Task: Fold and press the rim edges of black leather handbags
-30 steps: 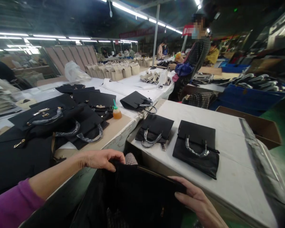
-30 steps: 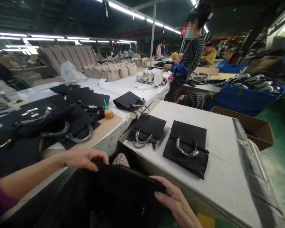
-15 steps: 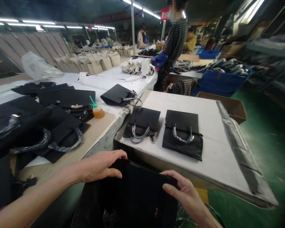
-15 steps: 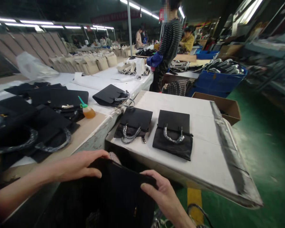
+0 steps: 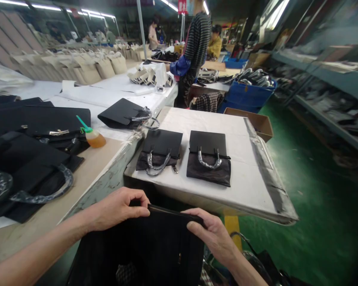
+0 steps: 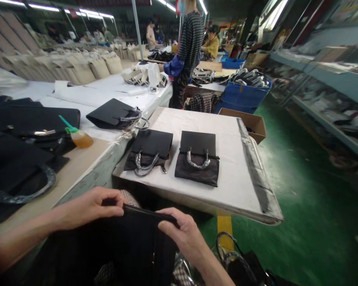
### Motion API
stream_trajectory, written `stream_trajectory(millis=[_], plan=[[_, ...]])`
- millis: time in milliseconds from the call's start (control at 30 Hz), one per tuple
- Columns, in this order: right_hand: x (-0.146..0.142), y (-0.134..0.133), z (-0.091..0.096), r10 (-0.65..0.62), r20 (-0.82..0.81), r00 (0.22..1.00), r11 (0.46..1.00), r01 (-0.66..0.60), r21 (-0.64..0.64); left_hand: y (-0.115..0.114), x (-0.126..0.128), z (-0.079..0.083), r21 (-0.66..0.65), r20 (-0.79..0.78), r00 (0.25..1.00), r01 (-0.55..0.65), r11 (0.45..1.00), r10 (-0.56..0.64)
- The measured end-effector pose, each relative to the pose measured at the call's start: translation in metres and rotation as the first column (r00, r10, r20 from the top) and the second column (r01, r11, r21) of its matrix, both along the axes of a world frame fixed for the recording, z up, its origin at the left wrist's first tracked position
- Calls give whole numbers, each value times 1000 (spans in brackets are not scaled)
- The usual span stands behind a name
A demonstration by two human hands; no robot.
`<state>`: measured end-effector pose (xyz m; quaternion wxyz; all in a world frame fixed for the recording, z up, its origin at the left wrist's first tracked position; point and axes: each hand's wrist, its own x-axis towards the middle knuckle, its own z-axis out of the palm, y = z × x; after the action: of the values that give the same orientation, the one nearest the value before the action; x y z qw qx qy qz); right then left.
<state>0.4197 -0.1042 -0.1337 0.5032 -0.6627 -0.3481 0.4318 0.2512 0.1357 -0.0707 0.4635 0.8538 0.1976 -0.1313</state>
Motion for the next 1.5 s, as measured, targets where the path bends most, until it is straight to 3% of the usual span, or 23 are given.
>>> stream_trajectory(millis=[233, 467, 533, 600, 633, 700, 767, 833, 933, 1067, 1500], plan=[[-11, 2, 2, -127, 95, 987, 991, 131, -32, -4, 1, 1, 72, 22, 1000, -8, 997, 6], [-21, 6, 7, -272, 247, 930, 962, 269, 47, -11, 3, 5, 130, 34, 999, -28, 991, 24], [-15, 6, 13, -208, 296, 932, 976, 217, 4, -13, 4, 7, 138, 39, 999, -35, 990, 29], [-6, 7, 22, -51, 419, 907, 996, 77, -47, -15, 4, 8, 150, 44, 999, -39, 988, 32], [-4, 9, 26, 32, 519, 854, 998, 0, -63, -15, 4, 8, 155, 47, 998, -41, 987, 34], [-5, 14, 33, 129, 747, 652, 991, -105, -79, -17, 5, 8, 161, 60, 998, -43, 986, 33], [-18, 24, 36, 149, 897, 417, 986, -137, -100, -18, 6, 6, 168, 88, 996, -35, 985, 21], [-35, 39, 34, 159, 941, 298, 984, -127, -126, -19, 7, 5, 183, 120, 993, -23, 983, 1], [-53, 59, 29, 157, 919, 362, 985, -121, -121, -17, 3, 4, 185, 136, 990, -6, 983, -19], [-50, 67, 25, 127, 867, 483, 984, -172, -48, -9, -8, 3, 117, 169, 986, -13, 993, -7], [-49, 65, 15, 45, 878, 476, 984, -170, 42, -10, -13, 9, 121, 184, 981, -91, 988, 68]])
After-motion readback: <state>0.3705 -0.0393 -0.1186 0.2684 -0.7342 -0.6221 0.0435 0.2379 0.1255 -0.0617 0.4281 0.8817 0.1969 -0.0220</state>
